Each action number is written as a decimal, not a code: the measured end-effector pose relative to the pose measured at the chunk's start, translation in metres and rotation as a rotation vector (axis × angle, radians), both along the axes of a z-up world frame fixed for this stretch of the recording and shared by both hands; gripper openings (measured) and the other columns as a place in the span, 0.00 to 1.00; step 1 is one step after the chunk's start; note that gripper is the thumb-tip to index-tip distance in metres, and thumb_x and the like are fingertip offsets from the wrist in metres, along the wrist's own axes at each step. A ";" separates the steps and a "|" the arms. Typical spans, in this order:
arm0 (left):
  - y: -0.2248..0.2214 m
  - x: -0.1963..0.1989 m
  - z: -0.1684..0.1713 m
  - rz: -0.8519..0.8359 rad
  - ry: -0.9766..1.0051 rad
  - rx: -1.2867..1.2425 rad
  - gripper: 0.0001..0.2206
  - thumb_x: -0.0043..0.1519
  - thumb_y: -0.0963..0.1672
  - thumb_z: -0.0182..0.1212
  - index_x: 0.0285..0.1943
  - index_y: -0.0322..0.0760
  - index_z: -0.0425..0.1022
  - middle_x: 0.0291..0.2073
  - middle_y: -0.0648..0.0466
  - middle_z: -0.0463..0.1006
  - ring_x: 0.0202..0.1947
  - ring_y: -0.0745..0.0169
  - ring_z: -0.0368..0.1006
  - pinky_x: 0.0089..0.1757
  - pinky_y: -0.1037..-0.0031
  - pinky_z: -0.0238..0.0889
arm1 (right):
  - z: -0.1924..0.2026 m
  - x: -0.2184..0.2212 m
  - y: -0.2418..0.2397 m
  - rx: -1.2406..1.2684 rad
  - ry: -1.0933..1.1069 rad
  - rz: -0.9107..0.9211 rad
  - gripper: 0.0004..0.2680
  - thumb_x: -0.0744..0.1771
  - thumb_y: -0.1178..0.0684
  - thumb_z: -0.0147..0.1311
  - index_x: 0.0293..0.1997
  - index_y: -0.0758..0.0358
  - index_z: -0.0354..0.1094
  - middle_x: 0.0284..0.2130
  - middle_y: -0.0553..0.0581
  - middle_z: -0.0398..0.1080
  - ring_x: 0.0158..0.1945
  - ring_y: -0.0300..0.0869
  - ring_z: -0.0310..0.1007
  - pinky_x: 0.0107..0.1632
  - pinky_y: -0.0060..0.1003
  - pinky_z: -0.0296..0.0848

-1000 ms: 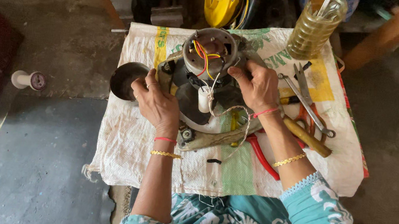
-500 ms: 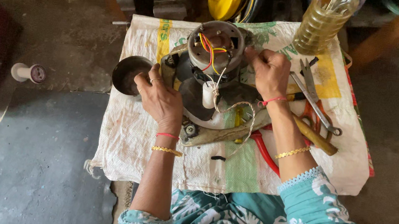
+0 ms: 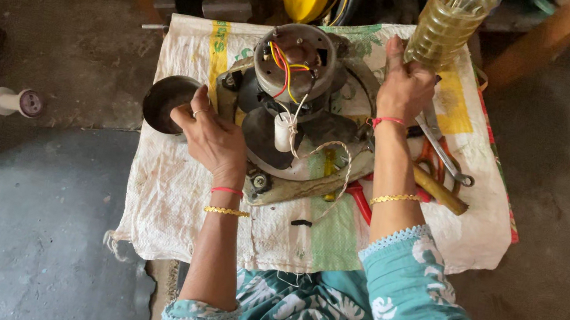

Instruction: The person is repairing an electric motor by hand. They remove a metal cover, adjust internal components and wires, and reassemble the motor housing. Tools such as pliers and a screwdriver are used during the process.

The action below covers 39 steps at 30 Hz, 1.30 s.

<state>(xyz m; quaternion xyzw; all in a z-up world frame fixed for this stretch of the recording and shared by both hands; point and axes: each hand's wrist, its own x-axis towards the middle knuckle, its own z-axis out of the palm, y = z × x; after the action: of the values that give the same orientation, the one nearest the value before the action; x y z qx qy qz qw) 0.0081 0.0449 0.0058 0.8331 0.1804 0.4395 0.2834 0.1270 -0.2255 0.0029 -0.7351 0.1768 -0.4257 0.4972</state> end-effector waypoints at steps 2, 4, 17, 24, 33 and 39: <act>0.001 0.000 -0.005 0.005 -0.012 -0.086 0.22 0.60 0.36 0.54 0.64 0.46 0.71 0.51 0.45 0.66 0.44 0.45 0.76 0.41 0.59 0.72 | 0.000 0.000 -0.001 0.077 0.083 -0.036 0.26 0.60 0.22 0.61 0.21 0.60 0.73 0.17 0.49 0.72 0.21 0.42 0.69 0.28 0.45 0.64; 0.005 -0.001 -0.009 0.029 -0.018 -0.131 0.23 0.60 0.35 0.53 0.64 0.47 0.71 0.51 0.46 0.66 0.42 0.47 0.77 0.38 0.60 0.72 | 0.000 0.000 -0.002 0.105 0.133 -0.068 0.27 0.60 0.21 0.60 0.18 0.62 0.71 0.16 0.51 0.71 0.21 0.43 0.69 0.29 0.45 0.64; 0.000 -0.011 0.008 0.057 -0.083 0.040 0.25 0.59 0.35 0.54 0.66 0.49 0.71 0.54 0.44 0.65 0.51 0.41 0.71 0.48 0.56 0.67 | 0.024 -0.024 0.007 -0.147 0.158 -0.101 0.25 0.64 0.24 0.59 0.41 0.62 0.71 0.30 0.56 0.77 0.32 0.50 0.76 0.37 0.49 0.70; -0.033 -0.018 0.042 -0.417 -0.294 -0.270 0.19 0.76 0.46 0.48 0.74 0.36 0.64 0.63 0.41 0.64 0.54 0.53 0.67 0.53 0.71 0.64 | 0.051 -0.059 0.048 0.077 0.019 0.575 0.23 0.70 0.29 0.48 0.55 0.62 0.60 0.47 0.64 0.75 0.50 0.46 0.76 0.53 0.43 0.77; -0.041 0.025 0.017 -0.772 -0.099 -1.586 0.41 0.63 0.64 0.36 0.77 0.36 0.54 0.66 0.48 0.66 0.64 0.51 0.64 0.62 0.63 0.55 | 0.069 -0.050 0.074 0.771 0.548 1.095 0.33 0.58 0.25 0.56 0.70 0.41 0.57 0.62 0.47 0.67 0.62 0.47 0.69 0.44 0.63 0.78; -0.039 0.031 0.014 -1.000 -0.124 -1.756 0.47 0.61 0.67 0.34 0.77 0.29 0.53 0.72 0.44 0.62 0.69 0.43 0.59 0.65 0.54 0.52 | 0.060 -0.037 0.076 0.820 0.328 1.204 0.26 0.63 0.32 0.64 0.65 0.52 0.69 0.58 0.50 0.73 0.61 0.42 0.71 0.62 0.48 0.72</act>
<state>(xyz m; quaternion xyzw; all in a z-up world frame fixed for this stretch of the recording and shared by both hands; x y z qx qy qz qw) 0.0393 0.0059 0.0194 0.2859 0.0550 0.0247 0.9564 0.0904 -0.1491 0.0632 -0.5144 -0.0398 0.1353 0.8459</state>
